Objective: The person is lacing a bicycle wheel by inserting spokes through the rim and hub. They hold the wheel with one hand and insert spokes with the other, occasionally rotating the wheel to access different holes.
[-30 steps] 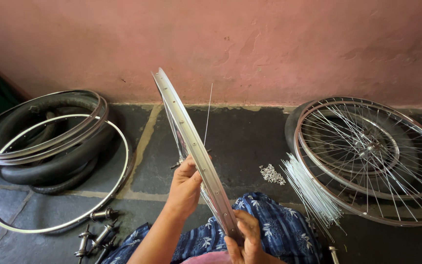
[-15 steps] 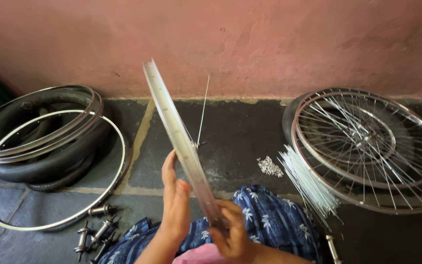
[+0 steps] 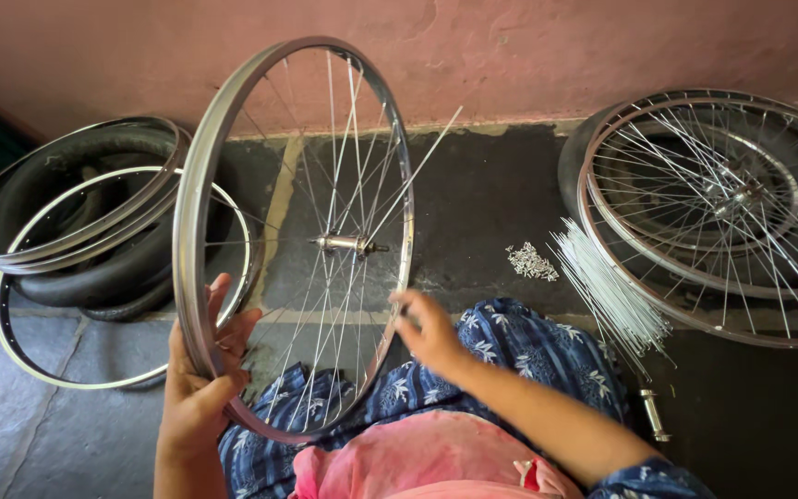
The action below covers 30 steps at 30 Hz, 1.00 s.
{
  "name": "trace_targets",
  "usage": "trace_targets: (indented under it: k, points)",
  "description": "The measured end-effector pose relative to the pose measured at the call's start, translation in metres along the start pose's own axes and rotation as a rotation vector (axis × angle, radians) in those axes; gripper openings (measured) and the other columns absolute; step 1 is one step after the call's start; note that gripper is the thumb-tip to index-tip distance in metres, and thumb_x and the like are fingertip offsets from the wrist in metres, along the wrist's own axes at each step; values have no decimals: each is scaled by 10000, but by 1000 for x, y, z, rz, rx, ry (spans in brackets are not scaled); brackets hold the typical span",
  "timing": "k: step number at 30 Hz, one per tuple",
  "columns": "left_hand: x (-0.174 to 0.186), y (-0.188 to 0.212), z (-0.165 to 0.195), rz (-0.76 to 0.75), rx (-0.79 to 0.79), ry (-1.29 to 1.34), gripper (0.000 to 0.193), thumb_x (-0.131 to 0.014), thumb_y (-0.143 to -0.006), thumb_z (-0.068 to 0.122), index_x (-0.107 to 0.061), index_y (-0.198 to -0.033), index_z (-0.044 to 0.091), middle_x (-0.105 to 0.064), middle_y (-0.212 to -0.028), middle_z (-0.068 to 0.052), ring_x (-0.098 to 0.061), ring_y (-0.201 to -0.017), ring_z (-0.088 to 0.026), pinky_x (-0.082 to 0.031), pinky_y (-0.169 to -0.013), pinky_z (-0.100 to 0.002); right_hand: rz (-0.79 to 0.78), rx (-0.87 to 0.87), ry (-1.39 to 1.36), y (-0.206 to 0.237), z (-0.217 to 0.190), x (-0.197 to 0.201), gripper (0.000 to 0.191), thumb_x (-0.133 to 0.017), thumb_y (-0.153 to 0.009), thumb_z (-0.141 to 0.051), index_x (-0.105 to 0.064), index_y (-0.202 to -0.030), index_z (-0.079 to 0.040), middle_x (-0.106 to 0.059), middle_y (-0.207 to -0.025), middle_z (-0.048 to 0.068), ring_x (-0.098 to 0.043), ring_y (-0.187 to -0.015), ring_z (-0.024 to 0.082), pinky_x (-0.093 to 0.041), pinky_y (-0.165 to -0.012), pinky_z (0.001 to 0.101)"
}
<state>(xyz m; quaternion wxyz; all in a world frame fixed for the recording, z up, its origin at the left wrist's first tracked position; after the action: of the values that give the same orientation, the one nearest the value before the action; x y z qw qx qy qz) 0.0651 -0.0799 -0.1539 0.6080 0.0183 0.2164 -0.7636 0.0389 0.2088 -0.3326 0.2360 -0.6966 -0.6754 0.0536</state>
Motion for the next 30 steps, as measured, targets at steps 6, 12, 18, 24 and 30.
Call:
trace_targets:
  k: [6,12,18,24,30]
  points:
    - [1,-4,-9,-31,35,-41,1022,-532,-609,-76,-286,-1594,39,-304,-1698,-190,-554,-1332,-315,-395,-1152,-483,345,-272,-262,-100,68,37,754,-694,-878,-3,-295,-1511,-95,-565,-1382,155,-609,-1102,210,-571,-930,352]
    - [-14,0,-8,-94,52,-33,1008,-544,-586,-121,-301,-1556,11,-316,-1682,-188,-551,-1331,-339,-337,-1194,-520,552,-138,-493,-167,27,42,792,-585,-940,2,-126,-1579,-86,-536,-1359,141,-626,-972,158,-572,-824,306]
    - [-28,6,-8,-71,108,-86,1017,-518,-582,-144,-291,-1561,13,-320,-1665,-181,-545,-1345,-351,-319,-1199,-548,354,537,129,-131,-69,5,664,-450,-1044,92,-262,-1631,-154,-545,-1367,188,-590,-861,192,-549,-766,294]
    - [-30,4,-12,-92,37,-34,977,-545,-636,-141,-275,-1564,4,-310,-1669,-189,-548,-1344,-346,-342,-1198,-549,59,747,474,-87,-125,-11,755,-582,-933,45,-432,-1574,-326,-590,-1222,87,-652,-951,239,-575,-809,336]
    - [-32,10,-14,-63,43,-35,982,-558,-639,-127,-268,-1569,0,-301,-1672,-186,-549,-1329,-333,-369,-1172,-527,70,695,630,-86,-155,-16,735,-609,-901,8,-471,-1563,-280,-604,-1151,65,-668,-952,243,-584,-827,357]
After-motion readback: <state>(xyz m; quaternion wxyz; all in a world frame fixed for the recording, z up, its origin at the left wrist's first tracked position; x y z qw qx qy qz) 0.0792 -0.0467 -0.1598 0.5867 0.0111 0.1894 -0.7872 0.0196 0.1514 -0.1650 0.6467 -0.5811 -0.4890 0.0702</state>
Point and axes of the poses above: each hand's wrist, its own y-axis away from the middle knuckle, its own x-axis out of the back of the hand, z = x × y, the point moved 4 cm from there along -y, towards the middle knuckle
